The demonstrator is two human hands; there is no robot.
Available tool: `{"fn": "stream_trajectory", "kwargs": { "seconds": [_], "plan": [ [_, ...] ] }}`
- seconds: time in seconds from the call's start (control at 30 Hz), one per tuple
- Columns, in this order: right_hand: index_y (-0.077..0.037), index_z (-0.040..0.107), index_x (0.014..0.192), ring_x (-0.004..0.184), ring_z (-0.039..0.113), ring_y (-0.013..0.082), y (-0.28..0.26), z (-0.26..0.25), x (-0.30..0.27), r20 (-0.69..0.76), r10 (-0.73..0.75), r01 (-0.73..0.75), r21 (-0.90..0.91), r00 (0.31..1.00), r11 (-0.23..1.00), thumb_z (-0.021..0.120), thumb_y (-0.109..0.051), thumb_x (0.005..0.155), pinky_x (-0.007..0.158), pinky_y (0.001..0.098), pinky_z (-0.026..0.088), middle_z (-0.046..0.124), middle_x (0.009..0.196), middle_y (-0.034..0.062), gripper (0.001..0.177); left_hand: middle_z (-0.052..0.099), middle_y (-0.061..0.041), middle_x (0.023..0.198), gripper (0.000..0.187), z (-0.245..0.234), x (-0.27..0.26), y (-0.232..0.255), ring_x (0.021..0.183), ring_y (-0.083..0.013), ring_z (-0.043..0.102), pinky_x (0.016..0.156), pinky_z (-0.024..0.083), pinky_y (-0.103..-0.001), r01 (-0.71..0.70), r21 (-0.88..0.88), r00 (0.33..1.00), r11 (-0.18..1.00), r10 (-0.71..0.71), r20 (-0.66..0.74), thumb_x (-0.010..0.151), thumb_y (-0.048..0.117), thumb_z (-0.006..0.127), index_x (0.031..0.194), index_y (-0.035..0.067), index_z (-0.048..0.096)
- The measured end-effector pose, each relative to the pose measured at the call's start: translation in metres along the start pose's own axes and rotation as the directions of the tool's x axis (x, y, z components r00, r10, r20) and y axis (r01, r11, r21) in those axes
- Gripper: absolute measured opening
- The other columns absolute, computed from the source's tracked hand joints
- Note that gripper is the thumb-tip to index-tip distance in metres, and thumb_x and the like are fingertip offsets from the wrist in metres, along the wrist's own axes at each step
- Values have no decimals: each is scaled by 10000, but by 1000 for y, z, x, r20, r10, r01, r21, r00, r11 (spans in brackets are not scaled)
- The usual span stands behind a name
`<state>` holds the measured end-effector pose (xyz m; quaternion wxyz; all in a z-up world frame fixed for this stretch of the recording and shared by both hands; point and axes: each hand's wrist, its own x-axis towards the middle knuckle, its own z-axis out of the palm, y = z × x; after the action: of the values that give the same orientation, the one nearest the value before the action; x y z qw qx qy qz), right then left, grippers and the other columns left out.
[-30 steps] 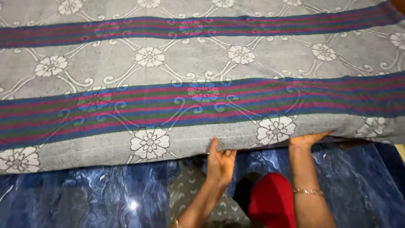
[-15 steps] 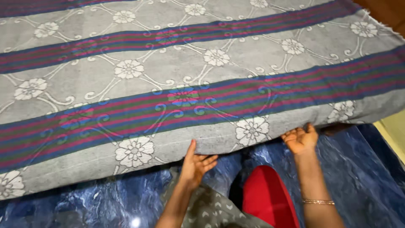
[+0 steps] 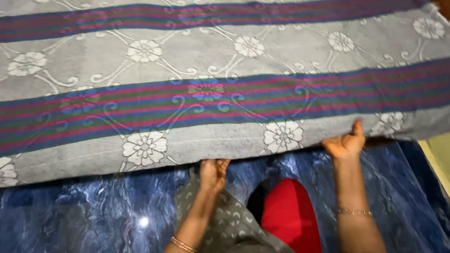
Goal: The person spreads a patterned bedsheet over a wooden bed frame, smoothing it with both hands. Then the person picks up a yellow cloth and wipes the surface of a second adjacent bed with a different patterned sheet.
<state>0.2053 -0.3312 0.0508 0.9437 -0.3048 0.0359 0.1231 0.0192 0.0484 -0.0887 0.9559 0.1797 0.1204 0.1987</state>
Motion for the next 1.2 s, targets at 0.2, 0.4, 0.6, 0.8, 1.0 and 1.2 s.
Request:
{"fn": "stream_trajectory", "kwargs": {
  "seconds": [0.2, 0.4, 0.6, 0.8, 1.0, 1.2],
  "plan": [
    [-197, 445, 1605, 1589, 390, 313, -3, -15, 9, 75, -64, 63, 21, 995, 998, 455, -579, 1007, 1279, 617, 287, 440, 1706, 56, 710, 742, -117, 927, 191, 32, -8, 3, 788, -241, 741, 675, 629, -390, -99, 368, 972, 924, 169, -163, 985, 113, 563, 1112, -4, 645],
    [-83, 435, 1670, 1572, 357, 412, 13, -6, -10, 87, -89, 51, 368, 992, 929, 448, -567, 1056, 1254, 677, 254, 402, 1706, 161, 782, 742, -223, 871, 254, 35, -9, 4, 701, -278, 763, 600, 646, -366, -66, 526, 978, 848, 159, -133, 1020, 69, 472, 1073, -118, 635],
    [-174, 501, 1513, 1360, 460, 276, 132, 44, -80, -37, 3, 2, 145, 999, 989, 462, -698, 974, 1173, 622, 337, 513, 1478, 48, 754, 732, -221, 776, 158, 27, 8, 6, 567, -285, 728, 459, 591, -367, -32, 612, 959, 790, 196, -203, 894, -106, 544, 1016, -140, 638],
    [-203, 537, 1381, 1318, 530, 238, 171, 97, -97, -188, 72, -77, -16, 980, 997, 421, -689, 926, 1110, 659, 320, 599, 1374, 16, 676, 716, -184, 725, 113, 32, 1, 5, 531, -217, 684, 463, 580, -332, -140, 565, 967, 813, 235, -99, 890, -88, 579, 956, -117, 665],
    [-180, 439, 1534, 1368, 494, 333, 180, 129, -94, 187, 3, -19, 83, 982, 996, 480, -636, 978, 1149, 717, 273, 518, 1499, 69, 720, 683, -214, 743, 146, 62, 1, 15, 570, -276, 640, 502, 520, -404, -222, 632, 928, 742, 360, -98, 875, 5, 695, 971, -95, 648],
    [-208, 419, 1534, 1433, 467, 286, 208, 148, -68, -15, -177, 177, 31, 984, 984, 522, -603, 910, 1174, 601, 334, 486, 1564, 11, 746, 751, -178, 1150, 400, 68, -9, 65, 1114, -423, 661, 992, 513, -519, -419, 857, 676, -299, 528, 515, 749, 305, 831, 1094, 108, 784]
  ]
}}
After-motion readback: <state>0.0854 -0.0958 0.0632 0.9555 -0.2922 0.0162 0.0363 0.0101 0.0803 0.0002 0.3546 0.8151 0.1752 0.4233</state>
